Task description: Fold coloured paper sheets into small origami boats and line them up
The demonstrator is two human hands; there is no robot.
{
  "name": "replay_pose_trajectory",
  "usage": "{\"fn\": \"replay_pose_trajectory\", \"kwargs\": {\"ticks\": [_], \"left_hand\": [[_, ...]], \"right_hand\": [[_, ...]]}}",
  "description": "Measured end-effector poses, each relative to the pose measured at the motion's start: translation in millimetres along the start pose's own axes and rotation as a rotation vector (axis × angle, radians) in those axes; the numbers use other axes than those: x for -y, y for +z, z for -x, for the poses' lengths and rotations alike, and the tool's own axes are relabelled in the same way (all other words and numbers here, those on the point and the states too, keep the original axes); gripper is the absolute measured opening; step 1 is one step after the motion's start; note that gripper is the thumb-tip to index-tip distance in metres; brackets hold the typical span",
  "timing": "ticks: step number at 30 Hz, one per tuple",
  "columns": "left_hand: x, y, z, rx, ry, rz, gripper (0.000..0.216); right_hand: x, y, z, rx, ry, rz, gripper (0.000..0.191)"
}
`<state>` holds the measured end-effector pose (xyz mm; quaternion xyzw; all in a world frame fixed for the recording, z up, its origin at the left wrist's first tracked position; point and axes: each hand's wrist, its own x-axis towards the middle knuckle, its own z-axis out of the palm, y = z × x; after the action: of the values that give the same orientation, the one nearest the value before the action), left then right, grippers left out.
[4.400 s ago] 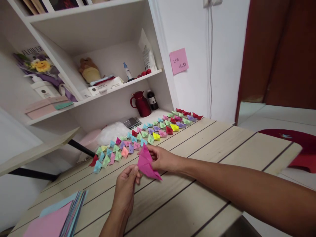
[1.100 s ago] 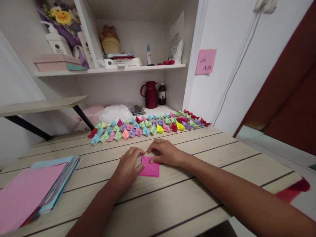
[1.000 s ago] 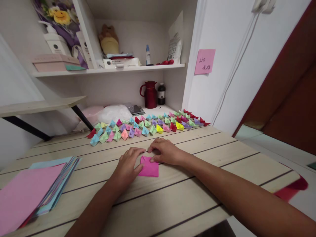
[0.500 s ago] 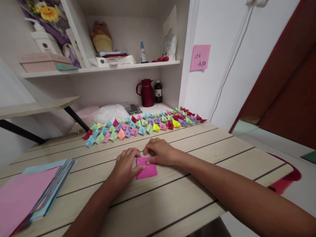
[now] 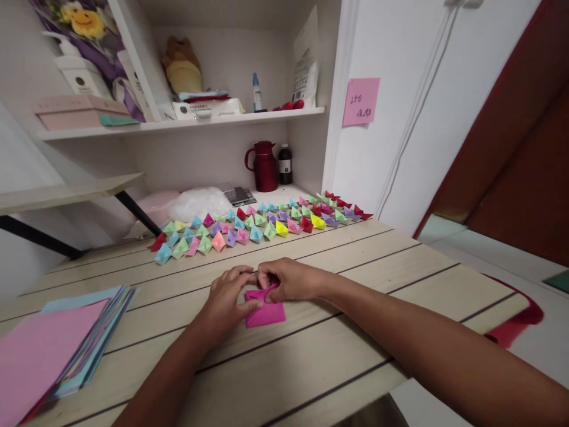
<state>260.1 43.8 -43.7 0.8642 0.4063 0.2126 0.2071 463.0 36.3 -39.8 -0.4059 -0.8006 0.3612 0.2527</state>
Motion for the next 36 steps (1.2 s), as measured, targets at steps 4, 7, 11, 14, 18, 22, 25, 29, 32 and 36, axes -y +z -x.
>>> {"fn": "replay_pose_trajectory", "kwargs": {"ticks": [4, 7, 11, 14, 18, 22, 25, 29, 32, 36], "left_hand": [[2.4, 3.1, -3.7, -0.108, -0.016, 0.225, 0.005], [3.3, 2.6, -5.4, -0.264, -0.169, 0.481, 0.015], [0.2, 1.3, -4.4, -0.384, -0.354, 0.796, 0.027], [-4.3, 4.4, -3.7, -0.378, -0.41, 0.965, 0.033], [-12.1, 11.3, -3.1, -0.388, -0.418, 1.092, 0.037], [-18.7, 12.5, -1.9, -0.41, -0.374, 1.15, 0.037], [-21.3, 10.4, -0.6, -0.377, -0.362, 1.136, 0.035], [-23.1, 9.2, 0.7, -0.357, -0.358, 1.095, 0.034], [-22.5, 10.4, 1.1, -0.359, -0.363, 1.056, 0.033], [-15.2, 13.8, -1.8, -0.339, -0.336, 0.893, 0.029]], "right_hand": [[-4.8, 4.7, -3.1, -0.135, 0.021, -0.128, 0.036], [-9.2, 9.5, -9.1, -0.219, 0.071, -0.348, 0.051], [-6.1, 13.7, -15.1, -0.275, 0.078, -0.643, 0.049], [2.7, 15.0, -14.5, -0.295, 0.045, -0.728, 0.046], [12.4, 17.6, -12.4, -0.305, 0.076, -0.803, 0.046], [13.2, 18.9, -13.5, -0.379, 0.104, -0.887, 0.039], [9.7, 16.7, -14.7, -0.397, 0.114, -0.914, 0.038], [6.5, 14.4, -15.0, -0.395, 0.109, -0.881, 0.038], [7.2, 16.1, -14.5, -0.373, 0.082, -0.87, 0.038], [8.0, 16.5, -13.8, -0.395, 0.093, -0.724, 0.032]]}}
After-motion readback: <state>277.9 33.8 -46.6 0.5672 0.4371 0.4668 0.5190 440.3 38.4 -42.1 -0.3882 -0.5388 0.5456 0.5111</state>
